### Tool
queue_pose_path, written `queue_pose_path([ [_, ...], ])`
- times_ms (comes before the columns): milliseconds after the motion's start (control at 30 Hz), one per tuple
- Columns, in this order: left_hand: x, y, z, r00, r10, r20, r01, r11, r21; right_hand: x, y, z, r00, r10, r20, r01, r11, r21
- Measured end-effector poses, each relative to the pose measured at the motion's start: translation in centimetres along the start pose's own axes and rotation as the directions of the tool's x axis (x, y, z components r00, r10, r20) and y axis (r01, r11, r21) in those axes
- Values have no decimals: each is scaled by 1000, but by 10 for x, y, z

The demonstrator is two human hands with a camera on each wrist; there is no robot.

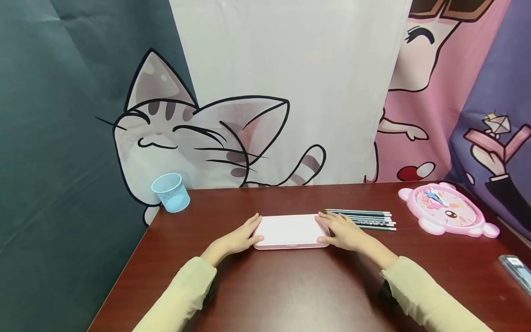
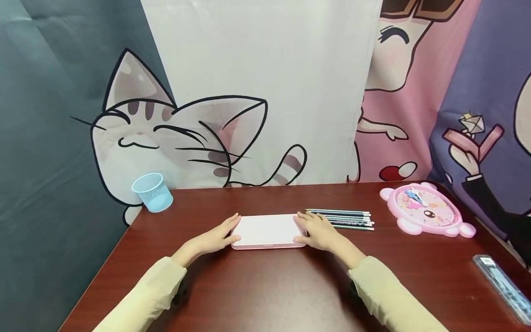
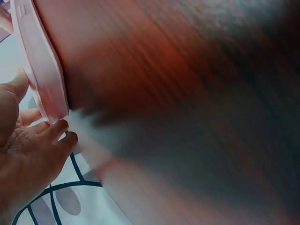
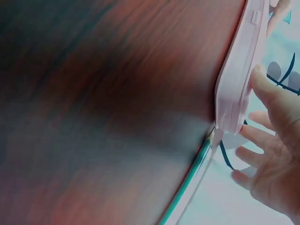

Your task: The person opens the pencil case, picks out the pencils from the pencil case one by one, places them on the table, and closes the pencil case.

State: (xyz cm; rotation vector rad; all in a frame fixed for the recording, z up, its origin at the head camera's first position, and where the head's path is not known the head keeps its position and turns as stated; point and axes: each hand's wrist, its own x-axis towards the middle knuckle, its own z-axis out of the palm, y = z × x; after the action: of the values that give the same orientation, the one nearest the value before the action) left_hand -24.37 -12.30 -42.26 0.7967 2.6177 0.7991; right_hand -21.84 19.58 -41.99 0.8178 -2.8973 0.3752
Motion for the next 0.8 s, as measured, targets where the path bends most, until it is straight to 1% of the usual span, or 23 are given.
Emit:
queue_pose_path([
  [67, 1, -2, 1, 998, 13, -57, -11, 999, 40, -4, 7, 1, 999, 5, -34, -5, 1000, -19],
  [100, 1, -4, 1, 995, 16, -97, -9, 997, 73, -8, 13, 2, 998, 18, -59, -19, 1000, -20],
  [133, 0, -7, 1, 989, 14, -147, 3, 993, 115, -13, 20, 2, 996, 41, -80, -43, 999, -16],
  [167, -1, -12, 2, 980, 1, -199, 31, 987, 160, -19, 29, 2, 992, 74, -99, -75, 997, -6],
  [200, -3, -16, 1, 966, -17, -257, 70, 977, 200, -26, 38, 1, 987, 110, -115, -111, 994, -1],
  [267, -9, -26, 0, 935, -71, -348, 174, 946, 274, -41, 59, -4, 974, 189, -127, -188, 982, 17],
  [333, -16, -35, -4, 906, -126, -403, 269, 909, 319, -57, 78, -9, 959, 259, -112, -259, 966, 17],
  [400, -23, -42, -7, 891, -165, -423, 323, 885, 334, -72, 96, -12, 948, 305, -90, -306, 952, 4],
  [433, -26, -44, -9, 887, -184, -423, 342, 878, 336, -77, 103, -13, 944, 320, -80, -321, 947, -1],
  [533, -33, -46, -14, 885, -220, -411, 363, 879, 310, -90, 116, -13, 937, 345, -57, -347, 938, -17],
  [633, -38, -47, -14, 882, -254, -398, 378, 884, 274, -95, 119, -13, 934, 352, -53, -354, 935, -21],
  [800, -43, -49, -11, 872, -277, -404, 396, 884, 247, -95, 115, -13, 932, 361, -32, -361, 932, -24],
])
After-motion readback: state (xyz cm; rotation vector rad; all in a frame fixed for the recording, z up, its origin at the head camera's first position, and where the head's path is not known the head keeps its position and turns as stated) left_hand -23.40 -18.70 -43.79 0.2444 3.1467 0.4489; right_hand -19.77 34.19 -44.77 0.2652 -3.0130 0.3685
